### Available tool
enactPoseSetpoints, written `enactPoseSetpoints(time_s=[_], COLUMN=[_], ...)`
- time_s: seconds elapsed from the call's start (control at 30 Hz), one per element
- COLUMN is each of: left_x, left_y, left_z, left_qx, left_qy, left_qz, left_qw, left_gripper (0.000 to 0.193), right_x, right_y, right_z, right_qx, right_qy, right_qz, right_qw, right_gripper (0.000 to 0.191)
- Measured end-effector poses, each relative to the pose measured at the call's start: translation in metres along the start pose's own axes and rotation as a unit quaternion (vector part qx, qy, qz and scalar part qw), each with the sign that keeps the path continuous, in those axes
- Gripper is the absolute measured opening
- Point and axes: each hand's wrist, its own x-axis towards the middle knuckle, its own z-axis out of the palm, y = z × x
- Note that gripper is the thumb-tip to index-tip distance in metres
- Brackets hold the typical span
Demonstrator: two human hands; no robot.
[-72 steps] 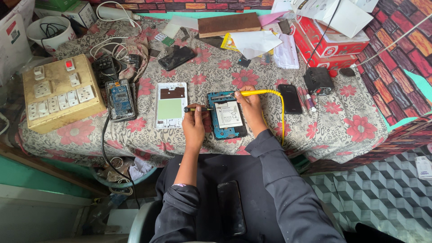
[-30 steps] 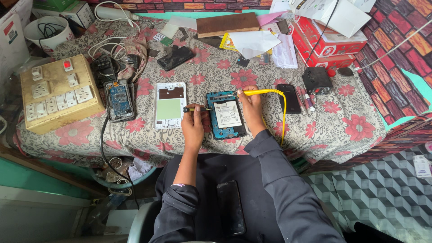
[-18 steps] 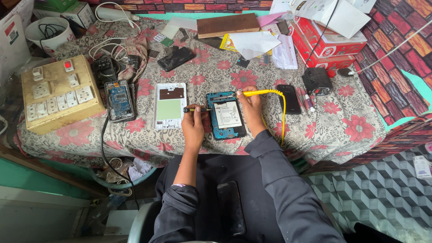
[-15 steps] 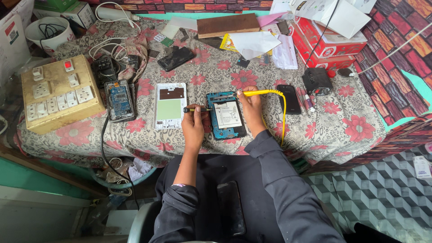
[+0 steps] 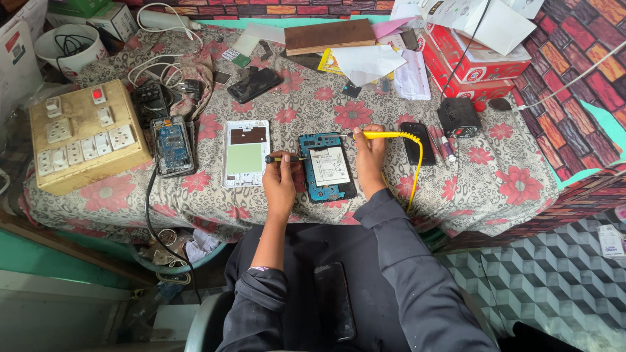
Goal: The person uses a soldering iron to work on the exposed midframe and battery area of a disassembled phone, holding the part steady with the other hand. They then set the iron aside and use a toothbrush to brush the phone's internal components and battery.
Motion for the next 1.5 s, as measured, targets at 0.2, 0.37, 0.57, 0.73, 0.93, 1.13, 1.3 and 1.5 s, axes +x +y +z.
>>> enactPoseSetpoints(time_s=[0.2,0.37,0.57,0.73,0.93,1.13,1.3,1.5], left_x=[0.001,0.000,-0.001,-0.001,-0.002,-0.003,-0.002,-0.002], left_y=[-0.001,-0.002,0.002,0.006,0.012,0.010,0.006,0.006], left_z=[0.000,0.000,0.000,0.000,0.001,0.001,0.001,0.000], left_qx=[0.005,-0.009,-0.002,-0.003,-0.010,-0.003,-0.016,-0.004], left_qy=[-0.002,-0.004,-0.002,-0.005,-0.005,-0.003,-0.009,-0.004], left_qz=[0.007,-0.010,-0.016,-0.023,-0.044,-0.012,0.006,0.001], left_qw=[1.000,1.000,1.000,1.000,0.999,1.000,1.000,1.000], left_gripper=[0.022,0.023,0.023,0.023,0.023,0.023,0.022,0.022], right_x=[-0.001,0.000,-0.002,0.000,-0.002,-0.002,-0.001,-0.002], right_y=[0.001,0.002,0.001,0.001,0.002,0.004,0.006,0.002], right_z=[-0.002,0.000,-0.001,-0.002,-0.004,-0.005,-0.005,-0.005], right_qx=[0.000,0.016,0.010,0.019,0.000,-0.006,-0.005,-0.003], right_qy=[-0.022,-0.028,-0.038,-0.009,0.031,0.037,0.043,0.028], right_qz=[-0.005,-0.003,-0.003,0.006,-0.008,-0.003,-0.007,-0.009], right_qw=[1.000,0.999,0.999,1.000,0.999,0.999,0.999,1.000], right_gripper=[0.019,0.019,0.019,0.019,0.020,0.020,0.020,0.019])
